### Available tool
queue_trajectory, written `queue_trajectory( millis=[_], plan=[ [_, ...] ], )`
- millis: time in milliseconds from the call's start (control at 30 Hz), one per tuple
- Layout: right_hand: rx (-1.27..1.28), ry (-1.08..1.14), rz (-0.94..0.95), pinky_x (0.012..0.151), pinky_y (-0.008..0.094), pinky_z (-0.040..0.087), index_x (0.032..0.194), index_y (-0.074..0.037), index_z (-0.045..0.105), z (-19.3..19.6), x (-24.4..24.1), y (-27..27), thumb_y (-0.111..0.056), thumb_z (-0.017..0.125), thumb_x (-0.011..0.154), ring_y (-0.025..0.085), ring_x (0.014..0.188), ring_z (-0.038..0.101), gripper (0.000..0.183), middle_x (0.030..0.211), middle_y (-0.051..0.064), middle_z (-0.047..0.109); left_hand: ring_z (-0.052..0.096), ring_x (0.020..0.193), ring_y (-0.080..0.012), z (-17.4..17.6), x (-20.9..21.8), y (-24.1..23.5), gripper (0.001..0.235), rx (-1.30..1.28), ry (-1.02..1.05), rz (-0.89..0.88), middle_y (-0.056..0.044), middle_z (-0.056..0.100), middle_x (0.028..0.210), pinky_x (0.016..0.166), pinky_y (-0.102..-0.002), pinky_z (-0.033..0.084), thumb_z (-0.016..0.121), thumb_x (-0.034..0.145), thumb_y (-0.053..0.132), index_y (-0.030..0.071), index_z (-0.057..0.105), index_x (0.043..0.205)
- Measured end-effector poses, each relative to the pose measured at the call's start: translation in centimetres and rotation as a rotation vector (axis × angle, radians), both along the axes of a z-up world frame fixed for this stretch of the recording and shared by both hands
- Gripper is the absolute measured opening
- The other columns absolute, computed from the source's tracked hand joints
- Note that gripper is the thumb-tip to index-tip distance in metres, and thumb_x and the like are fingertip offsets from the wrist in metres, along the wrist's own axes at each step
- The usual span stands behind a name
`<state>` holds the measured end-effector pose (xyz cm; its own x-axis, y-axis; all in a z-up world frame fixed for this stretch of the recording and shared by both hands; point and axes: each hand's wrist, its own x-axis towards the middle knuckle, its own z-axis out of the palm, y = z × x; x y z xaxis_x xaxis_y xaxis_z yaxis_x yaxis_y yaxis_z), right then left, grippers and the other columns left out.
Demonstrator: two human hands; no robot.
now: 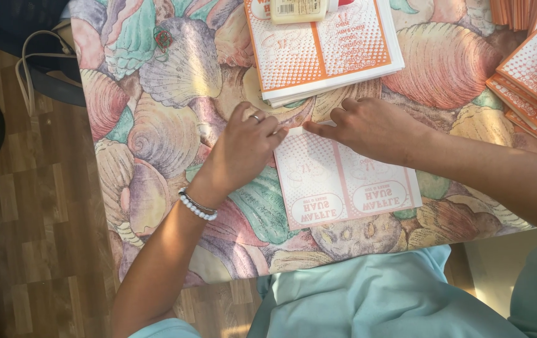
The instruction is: Folding and stacking paper bags on a table at a steady pace.
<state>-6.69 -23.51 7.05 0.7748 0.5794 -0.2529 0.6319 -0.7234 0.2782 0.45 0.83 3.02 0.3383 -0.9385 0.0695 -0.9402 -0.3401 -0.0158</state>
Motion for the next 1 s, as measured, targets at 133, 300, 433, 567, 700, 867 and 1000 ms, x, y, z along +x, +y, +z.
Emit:
queue_trajectory(
  millis=[133, 300, 433, 567, 700, 867, 1000],
  plan=[
    [-0.018, 0.003, -0.015, 0.076, 0.021, 0.060, 0.146, -0.026, 0.056, 0.5, -0.1, 0.0, -0.010, 0.068, 0.091, 0.013, 0.084, 0.074, 0.059, 0.088, 0.002, 0.077, 0.063, 0.083, -0.0235, -4.1, 0.9, 1.5, 0.015, -0.161, -0.106, 0.009, -0.006, 0.059, 0.078, 0.104, -0.058, 0.041, 0.067, 0.090, 0.012, 0.009, 0.079, 0.098],
    [0.020, -0.026, 0.017, 0.075, 0.023, 0.061, 0.140, -0.022, 0.061, 0.3, -0.8, -0.4, -0.010, 0.069, 0.090, 0.012, 0.083, 0.073, 0.052, 0.088, 0.002, 0.077, 0.064, 0.094, -0.0261, -4.4, -3.0, -1.0, 0.021, -0.247, -0.176, 0.183, -0.013, 0.061, 0.096, 0.099, -0.046, 0.050, 0.055, 0.094, 0.003, 0.001, 0.068, 0.110],
    [0.075, -0.067, 0.057, 0.079, 0.024, 0.060, 0.133, -0.017, 0.066, -1.8, -1.0, -1.9, -0.013, 0.072, 0.089, 0.014, 0.091, 0.073, 0.044, 0.093, 0.004, 0.077, 0.063, 0.112, -0.0283, -5.1, -5.9, -2.9, 0.043, -0.280, -0.182, 0.239, -0.018, 0.062, 0.117, 0.102, -0.041, 0.051, 0.048, 0.097, 0.002, -0.004, 0.056, 0.139],
    [0.097, -0.196, 0.084, 0.076, 0.023, 0.059, 0.122, -0.011, 0.071, -2.7, -1.7, -2.6, -0.014, 0.067, 0.094, 0.013, 0.087, 0.070, 0.028, 0.092, 0.002, 0.073, 0.059, 0.118, -0.0296, -6.0, -6.5, -3.1, 0.045, -0.184, -0.227, 0.283, -0.018, 0.058, 0.120, 0.107, -0.044, 0.048, 0.045, 0.097, 0.004, -0.005, 0.054, 0.140],
    [0.152, -0.300, 0.086, 0.071, 0.025, 0.058, 0.111, -0.008, 0.075, -2.8, -2.4, -2.4, -0.014, 0.068, 0.094, 0.015, 0.084, 0.069, 0.019, 0.089, 0.003, 0.071, 0.057, 0.125, -0.0304, -5.8, -7.0, -3.2, 0.047, -0.083, -0.303, 0.306, -0.017, 0.057, 0.125, 0.108, -0.048, 0.047, 0.042, 0.098, 0.007, -0.003, 0.052, 0.143],
    [0.122, -0.302, 0.089, 0.072, 0.024, 0.057, 0.108, -0.011, 0.075, -3.1, -2.4, -2.6, -0.014, 0.067, 0.093, 0.013, 0.085, 0.067, 0.017, 0.091, 0.001, 0.070, 0.063, 0.120, -0.0372, -4.1, -8.3, -4.6, 0.045, -0.012, -0.338, 0.328, -0.021, 0.061, 0.116, 0.115, -0.059, 0.038, 0.044, 0.098, 0.006, -0.003, 0.054, 0.141],
    [0.099, -0.243, 0.078, 0.079, 0.024, 0.054, 0.109, -0.011, 0.074, -5.1, -1.7, -3.7, -0.011, 0.064, 0.094, 0.011, 0.090, 0.065, 0.018, 0.096, -0.003, 0.067, 0.065, 0.116, -0.0425, -3.1, -8.4, -5.7, 0.044, 0.083, -0.278, 0.346, -0.024, 0.061, 0.110, 0.115, -0.070, 0.029, 0.046, 0.097, 0.005, -0.004, 0.053, 0.140]
  ],
)
